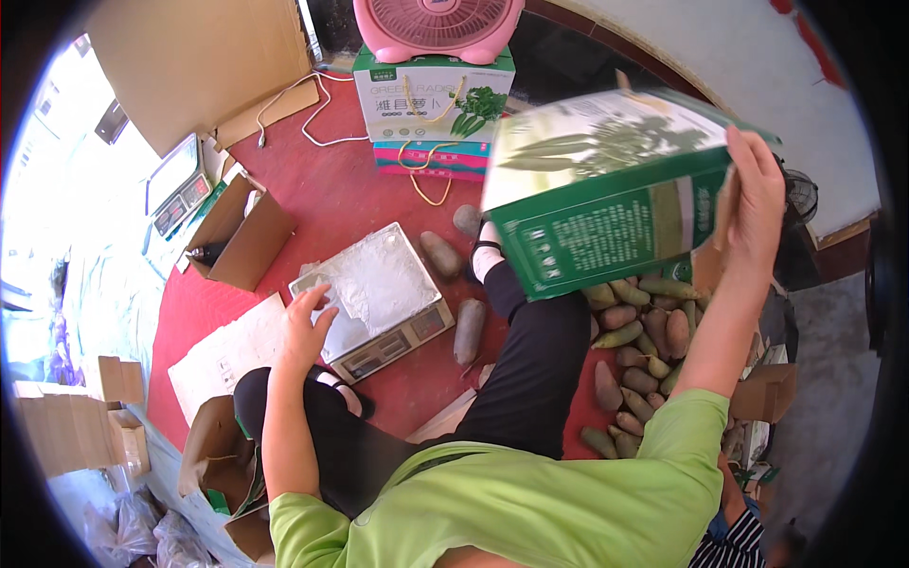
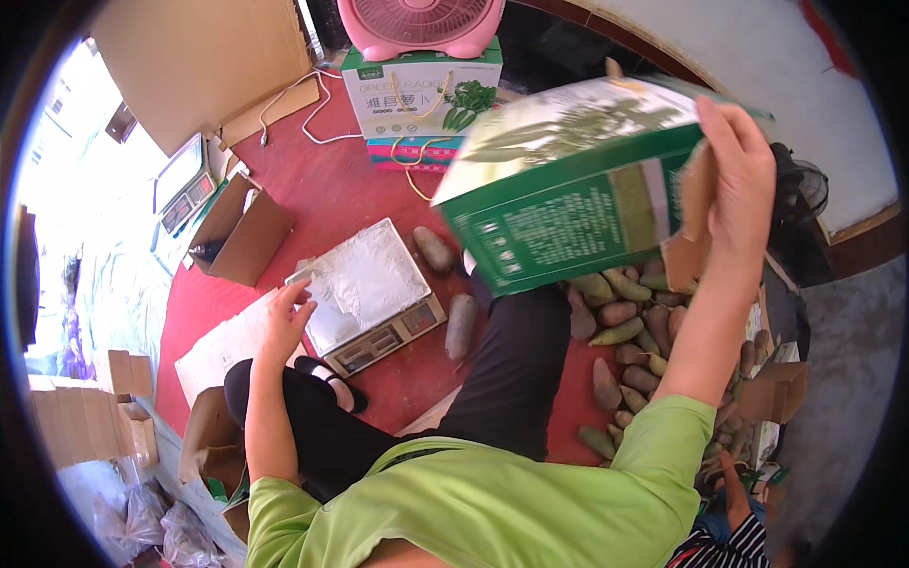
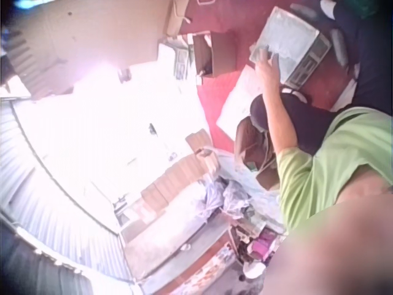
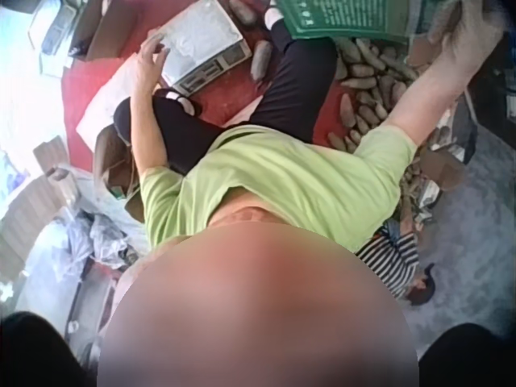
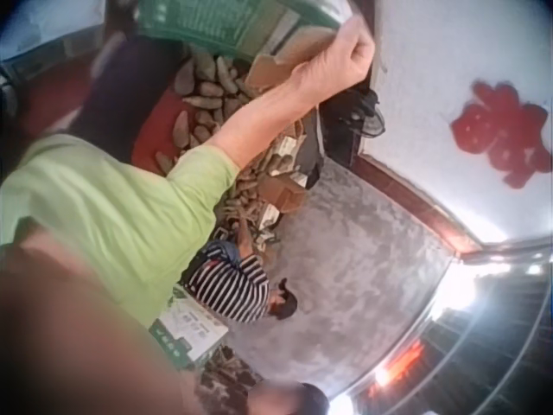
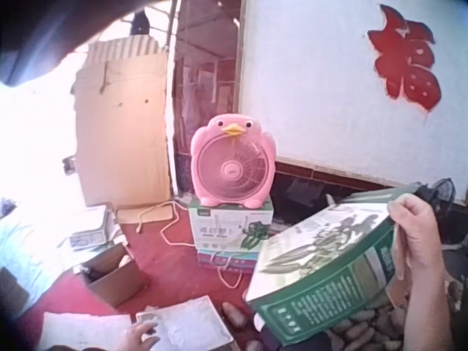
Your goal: Packing and weighing root vegetables into cardboard boxes and paper bags.
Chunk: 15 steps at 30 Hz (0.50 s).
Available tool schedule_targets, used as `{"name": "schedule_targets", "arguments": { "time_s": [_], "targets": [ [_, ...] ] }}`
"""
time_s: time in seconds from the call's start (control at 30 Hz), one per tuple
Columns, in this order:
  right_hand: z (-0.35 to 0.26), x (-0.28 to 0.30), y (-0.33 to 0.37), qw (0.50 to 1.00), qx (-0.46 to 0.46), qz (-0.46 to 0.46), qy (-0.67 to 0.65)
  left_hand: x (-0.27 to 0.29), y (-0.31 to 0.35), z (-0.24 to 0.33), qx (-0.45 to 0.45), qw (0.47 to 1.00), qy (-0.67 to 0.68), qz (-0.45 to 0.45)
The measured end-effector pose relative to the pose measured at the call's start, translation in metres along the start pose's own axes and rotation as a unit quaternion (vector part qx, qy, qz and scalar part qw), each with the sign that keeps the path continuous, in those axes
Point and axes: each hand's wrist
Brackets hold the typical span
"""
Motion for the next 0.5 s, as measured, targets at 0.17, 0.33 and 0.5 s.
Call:
{"name": "schedule_targets", "arguments": {
  "time_s": [0.17,0.33,0.5],
  "targets": [
    [0.016,-0.092,0.015,0.989,0.043,-0.131,0.053,0.017,0.002,0.021,-0.018,0.987,0.115,0.109],
    [0.061,-0.196,0.052,0.964,0.146,-0.219,-0.031,0.032,0.004,0.010,-0.054,0.967,0.103,0.228],
    [0.071,-0.233,0.106,0.913,0.186,-0.362,0.002,0.048,0.010,0.001,-0.048,0.942,0.036,0.329]
  ]
}}
Point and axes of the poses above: each hand's wrist, its own y-axis away from the middle knuckle, its own x-axis out of the back of the hand, z = x × y, and after that the axes turned 2 degrees about z, right-handed
